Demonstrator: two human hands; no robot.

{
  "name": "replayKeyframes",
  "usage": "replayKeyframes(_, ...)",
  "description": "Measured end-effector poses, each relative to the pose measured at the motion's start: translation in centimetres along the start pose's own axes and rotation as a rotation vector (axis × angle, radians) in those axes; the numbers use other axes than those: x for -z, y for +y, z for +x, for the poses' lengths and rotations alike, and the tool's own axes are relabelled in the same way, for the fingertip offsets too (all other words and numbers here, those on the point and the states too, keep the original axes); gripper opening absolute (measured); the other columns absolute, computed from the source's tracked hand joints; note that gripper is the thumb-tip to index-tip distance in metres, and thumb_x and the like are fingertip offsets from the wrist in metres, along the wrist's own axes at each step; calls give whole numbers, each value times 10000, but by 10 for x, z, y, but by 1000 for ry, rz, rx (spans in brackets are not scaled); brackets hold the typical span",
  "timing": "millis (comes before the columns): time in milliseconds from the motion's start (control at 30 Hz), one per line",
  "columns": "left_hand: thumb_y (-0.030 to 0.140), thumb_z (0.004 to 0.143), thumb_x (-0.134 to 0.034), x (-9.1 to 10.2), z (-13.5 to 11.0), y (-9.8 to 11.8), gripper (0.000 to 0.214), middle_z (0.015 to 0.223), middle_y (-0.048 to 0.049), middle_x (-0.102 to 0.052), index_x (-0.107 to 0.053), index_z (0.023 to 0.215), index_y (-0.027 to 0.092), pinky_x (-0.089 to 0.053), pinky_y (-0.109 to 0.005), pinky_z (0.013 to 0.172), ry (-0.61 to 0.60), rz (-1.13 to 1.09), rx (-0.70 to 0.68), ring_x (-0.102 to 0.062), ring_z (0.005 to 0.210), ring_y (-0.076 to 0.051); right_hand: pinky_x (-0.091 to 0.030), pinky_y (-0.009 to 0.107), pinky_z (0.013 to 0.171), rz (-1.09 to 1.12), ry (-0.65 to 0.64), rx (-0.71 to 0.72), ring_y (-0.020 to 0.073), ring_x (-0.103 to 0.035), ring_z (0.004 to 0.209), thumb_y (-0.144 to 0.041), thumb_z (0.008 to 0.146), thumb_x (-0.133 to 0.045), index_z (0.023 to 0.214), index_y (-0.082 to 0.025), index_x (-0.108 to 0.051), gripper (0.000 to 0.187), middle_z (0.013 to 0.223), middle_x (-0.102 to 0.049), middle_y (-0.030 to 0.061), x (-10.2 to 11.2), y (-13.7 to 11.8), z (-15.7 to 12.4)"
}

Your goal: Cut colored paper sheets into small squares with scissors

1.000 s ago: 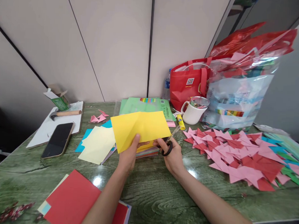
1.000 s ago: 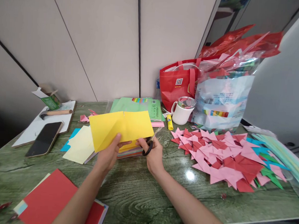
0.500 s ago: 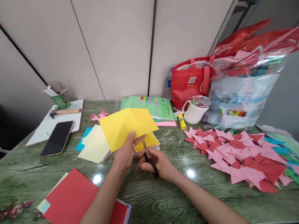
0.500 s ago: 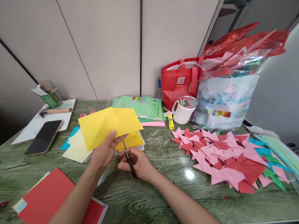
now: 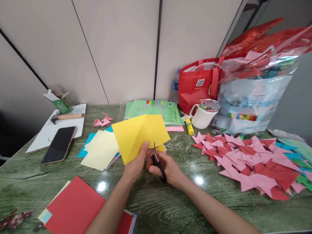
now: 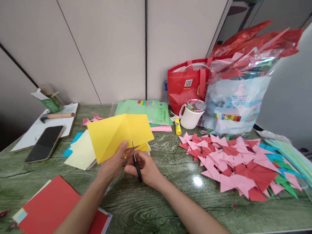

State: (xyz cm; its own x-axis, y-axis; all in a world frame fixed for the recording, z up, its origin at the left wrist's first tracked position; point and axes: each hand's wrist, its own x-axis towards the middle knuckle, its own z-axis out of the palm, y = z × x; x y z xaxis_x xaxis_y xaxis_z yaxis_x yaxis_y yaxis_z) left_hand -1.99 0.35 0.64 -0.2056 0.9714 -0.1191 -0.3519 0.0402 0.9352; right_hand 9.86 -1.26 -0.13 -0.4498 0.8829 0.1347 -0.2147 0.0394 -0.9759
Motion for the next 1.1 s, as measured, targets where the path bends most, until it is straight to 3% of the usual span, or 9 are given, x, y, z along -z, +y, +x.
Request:
replayKeyframes(133, 399, 664, -610, -3, -3, 5, 285, 1012, -57, -636, -637, 890, 228, -431, -363, 876, -6, 141, -53, -572, 974, -224, -364, 242, 564, 11, 9, 0, 115, -448, 597, -422, 647, -663, 838, -165, -497, 361, 684, -494, -8, -1, 1, 0)
replayKeyframes(467, 404, 649, -621, 1, 1, 0, 358, 1059, -50, -617, -622, 963, 233, -441, -341, 857, 2, 114, -54, -568, 979, -222, -348, 236, 566, 28, 10, -3, 108, -430, 592, -418, 648, -664, 837, -157, -504, 360, 678, -482, -14, -2, -5, 0)
replayKeyframes(1100, 406, 645, -624, 2, 0, 4, 311, 1018, -38, -633, -634, 910, 244, -383, -321, 911, 49, 202, -103, -544, 1017, -209, -376, 248, 573, -2, 6, 18, 120, -463, 605, -425, 641, -667, 853, -169, -515, 365, 687, -512, -8, -1, -3, 0)
